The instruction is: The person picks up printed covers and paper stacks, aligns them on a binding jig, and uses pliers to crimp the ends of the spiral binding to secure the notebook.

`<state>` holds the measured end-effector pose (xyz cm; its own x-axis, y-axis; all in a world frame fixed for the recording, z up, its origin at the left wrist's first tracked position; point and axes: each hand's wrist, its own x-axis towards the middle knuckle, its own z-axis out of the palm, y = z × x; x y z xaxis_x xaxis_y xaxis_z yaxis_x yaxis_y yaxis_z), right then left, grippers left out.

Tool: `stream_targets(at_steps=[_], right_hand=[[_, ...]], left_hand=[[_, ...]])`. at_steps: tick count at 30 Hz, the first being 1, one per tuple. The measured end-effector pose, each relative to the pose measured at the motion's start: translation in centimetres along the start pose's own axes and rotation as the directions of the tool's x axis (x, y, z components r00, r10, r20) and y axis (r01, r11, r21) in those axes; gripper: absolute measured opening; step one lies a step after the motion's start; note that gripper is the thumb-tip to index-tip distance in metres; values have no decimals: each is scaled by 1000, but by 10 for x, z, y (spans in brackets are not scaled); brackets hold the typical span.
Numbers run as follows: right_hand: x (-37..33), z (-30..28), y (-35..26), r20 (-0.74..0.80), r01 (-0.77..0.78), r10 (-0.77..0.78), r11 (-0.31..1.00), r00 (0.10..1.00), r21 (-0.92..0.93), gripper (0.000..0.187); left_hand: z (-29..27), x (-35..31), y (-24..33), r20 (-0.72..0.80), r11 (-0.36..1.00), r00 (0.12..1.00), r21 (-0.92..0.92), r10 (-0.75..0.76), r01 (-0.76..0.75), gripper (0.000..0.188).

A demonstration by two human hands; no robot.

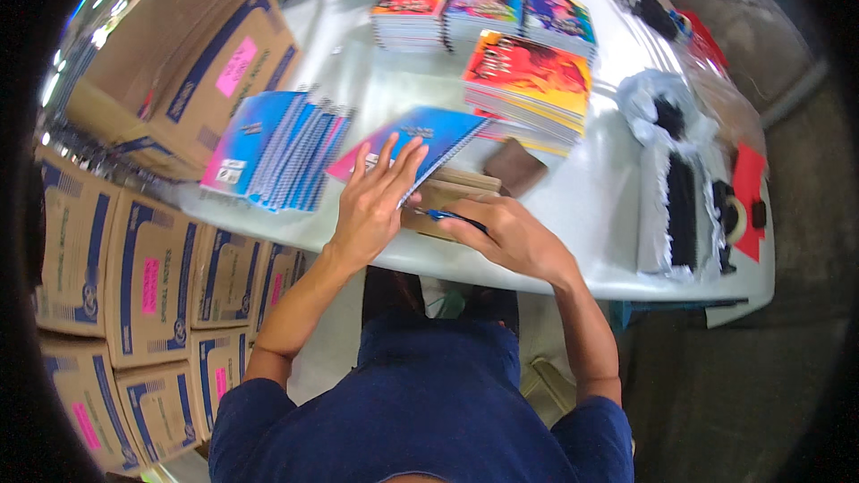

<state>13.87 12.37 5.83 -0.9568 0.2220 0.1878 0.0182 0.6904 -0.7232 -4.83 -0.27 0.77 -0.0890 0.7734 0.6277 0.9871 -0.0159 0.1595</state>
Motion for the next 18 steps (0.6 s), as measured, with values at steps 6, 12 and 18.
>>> stream_targets(at_steps=[6, 12, 18], right_hand=[[-48, -60, 71, -461, -344, 246, 928, 853, -143, 24], [-91, -57, 182, -554, -486, -18, 458, 832, -745, 35], [32, 41, 17, -526, 146, 146, 868, 838, 475, 37]], left_hand=[[-94, 20, -74, -187, 927, 931, -276, -313, 256, 56], [-142, 24, -124, -191, 840, 910, -488, -368, 237, 61], [-126, 35, -158, -311, 545, 862, -837, -401, -49, 83]])
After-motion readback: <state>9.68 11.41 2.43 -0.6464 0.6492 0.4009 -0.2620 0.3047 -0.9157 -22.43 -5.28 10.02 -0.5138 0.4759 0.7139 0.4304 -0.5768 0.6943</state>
